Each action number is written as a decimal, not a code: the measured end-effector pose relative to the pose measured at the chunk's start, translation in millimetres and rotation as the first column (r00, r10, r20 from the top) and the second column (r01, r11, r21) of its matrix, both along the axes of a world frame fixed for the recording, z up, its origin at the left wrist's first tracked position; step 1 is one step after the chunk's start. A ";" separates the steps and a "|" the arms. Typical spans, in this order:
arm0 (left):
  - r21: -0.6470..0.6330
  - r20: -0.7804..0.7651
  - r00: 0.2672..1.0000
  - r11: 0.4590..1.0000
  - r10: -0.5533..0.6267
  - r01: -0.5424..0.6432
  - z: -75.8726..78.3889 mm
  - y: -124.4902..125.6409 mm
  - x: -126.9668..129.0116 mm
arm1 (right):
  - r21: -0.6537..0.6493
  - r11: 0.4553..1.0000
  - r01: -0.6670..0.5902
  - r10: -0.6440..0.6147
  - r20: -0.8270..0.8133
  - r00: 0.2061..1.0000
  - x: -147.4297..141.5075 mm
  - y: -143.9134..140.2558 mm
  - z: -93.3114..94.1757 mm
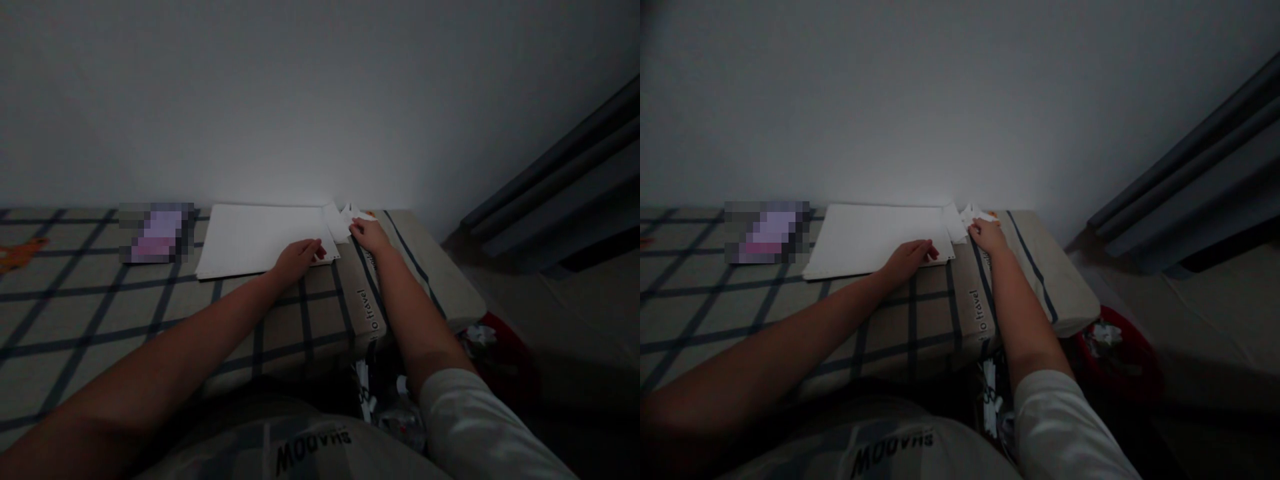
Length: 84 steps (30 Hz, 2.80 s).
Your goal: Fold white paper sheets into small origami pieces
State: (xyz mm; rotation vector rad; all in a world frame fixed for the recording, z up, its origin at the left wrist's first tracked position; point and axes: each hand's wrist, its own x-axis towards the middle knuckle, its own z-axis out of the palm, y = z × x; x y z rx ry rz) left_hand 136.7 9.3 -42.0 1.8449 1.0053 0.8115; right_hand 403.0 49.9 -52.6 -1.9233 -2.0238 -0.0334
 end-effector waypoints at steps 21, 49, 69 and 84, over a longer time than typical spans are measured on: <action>0.086 0.109 0.994 0.996 0.012 -0.022 -2.3 0.9 2.1 | 0.343 0.939 0.004 -0.046 0.115 0.992 -25.4 -19.2 28.9; 0.401 -0.717 0.697 0.826 0.013 0.397 13.0 5.3 -160.8 | -0.073 0.731 -0.678 0.672 -0.092 0.735 -175.3 -36.5 23.0; 0.382 -0.602 0.797 0.892 0.041 0.243 22.8 -5.7 -156.4 | 0.013 0.706 -0.708 0.692 -0.228 0.685 -161.5 -42.8 32.5; 0.491 -0.751 0.591 0.847 0.295 0.202 35.3 -5.5 -156.1 | -0.062 0.757 -0.651 0.627 -0.215 0.749 -164.8 -37.2 40.9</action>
